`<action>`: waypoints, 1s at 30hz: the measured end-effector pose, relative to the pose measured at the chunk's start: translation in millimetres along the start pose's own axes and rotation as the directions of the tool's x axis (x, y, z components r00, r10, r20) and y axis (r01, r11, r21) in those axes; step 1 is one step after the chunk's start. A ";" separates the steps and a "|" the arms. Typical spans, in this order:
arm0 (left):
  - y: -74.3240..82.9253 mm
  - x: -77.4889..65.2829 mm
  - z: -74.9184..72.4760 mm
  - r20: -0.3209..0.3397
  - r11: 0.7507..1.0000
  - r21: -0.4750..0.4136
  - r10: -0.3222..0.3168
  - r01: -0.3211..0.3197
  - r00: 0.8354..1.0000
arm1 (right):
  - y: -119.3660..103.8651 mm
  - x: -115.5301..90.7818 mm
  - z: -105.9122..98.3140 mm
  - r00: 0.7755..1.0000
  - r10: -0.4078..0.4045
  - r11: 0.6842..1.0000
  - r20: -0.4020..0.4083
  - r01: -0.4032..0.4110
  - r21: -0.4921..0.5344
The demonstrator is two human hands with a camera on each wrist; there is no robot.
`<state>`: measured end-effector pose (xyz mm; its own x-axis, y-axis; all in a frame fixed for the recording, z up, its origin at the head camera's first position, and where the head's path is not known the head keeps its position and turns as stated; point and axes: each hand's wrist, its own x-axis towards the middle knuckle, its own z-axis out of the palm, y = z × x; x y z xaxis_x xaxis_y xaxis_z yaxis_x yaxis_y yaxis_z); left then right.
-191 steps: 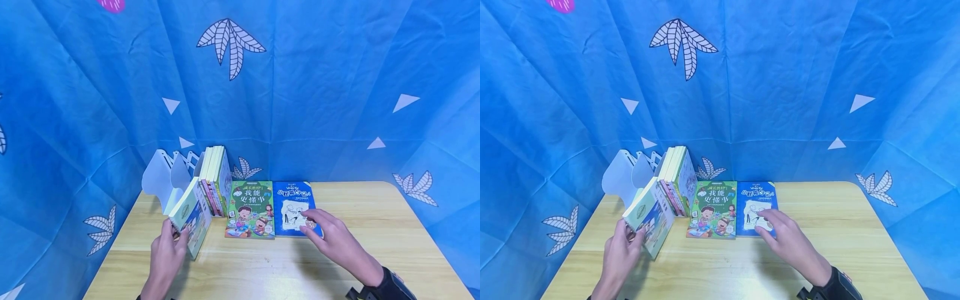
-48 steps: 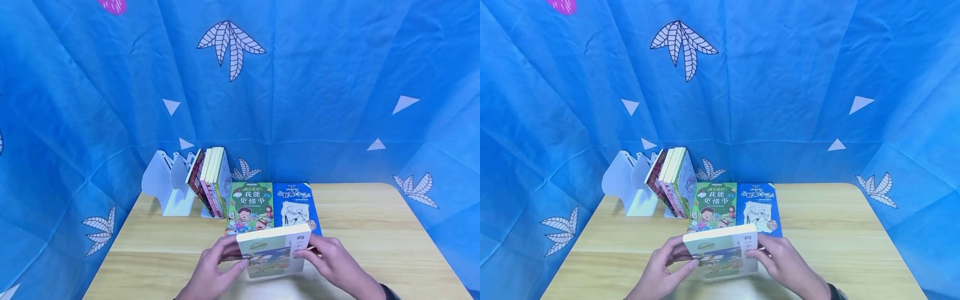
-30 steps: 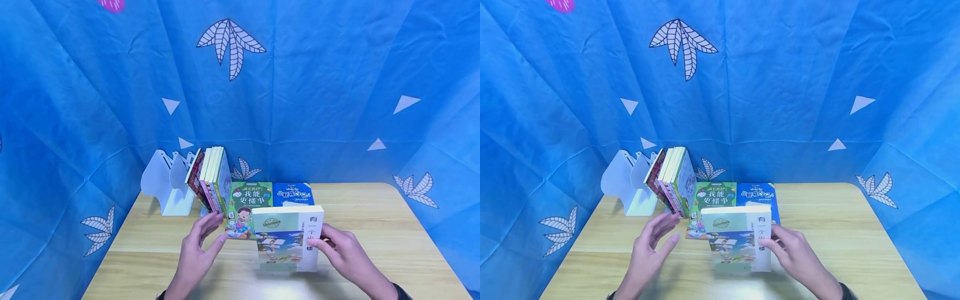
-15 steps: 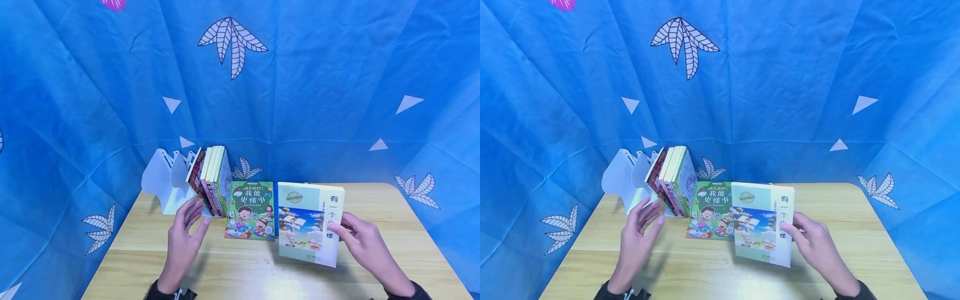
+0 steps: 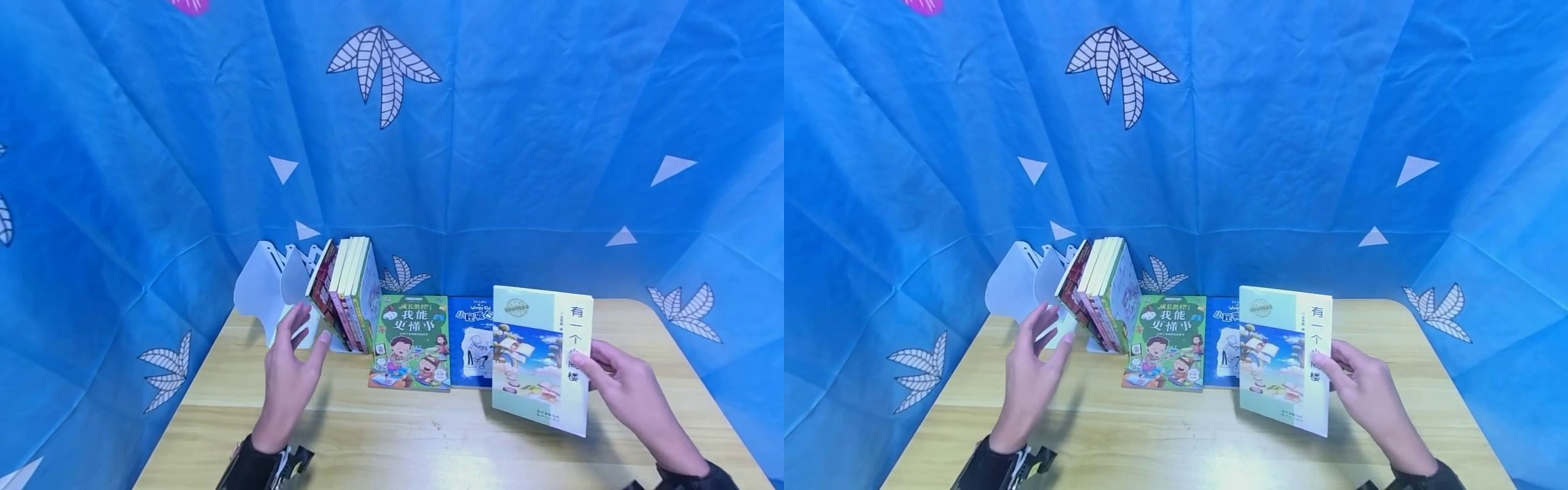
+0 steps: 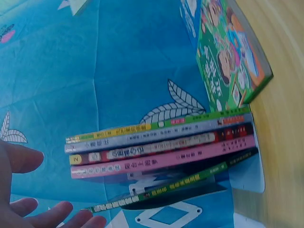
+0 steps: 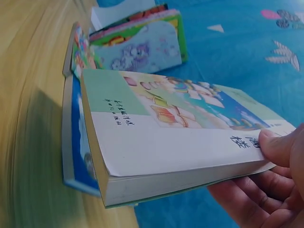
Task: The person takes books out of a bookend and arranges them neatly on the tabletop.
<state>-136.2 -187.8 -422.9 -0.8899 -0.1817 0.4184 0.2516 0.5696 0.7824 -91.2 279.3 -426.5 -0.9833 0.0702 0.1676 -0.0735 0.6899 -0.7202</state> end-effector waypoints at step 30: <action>-19.2 62.7 23.6 0.005 0.988 0.024 -0.155 0.155 0.988 | 92.5 36.3 -26.4 0.951 0.270 0.956 0.149 -0.246 -0.158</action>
<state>-205.8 -191.2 -422.6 -0.9201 -0.2637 0.2895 0.1013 0.5539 0.8264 -129.3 364.6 -469.3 -0.9801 0.1453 -0.1353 0.1981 0.7565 -0.6232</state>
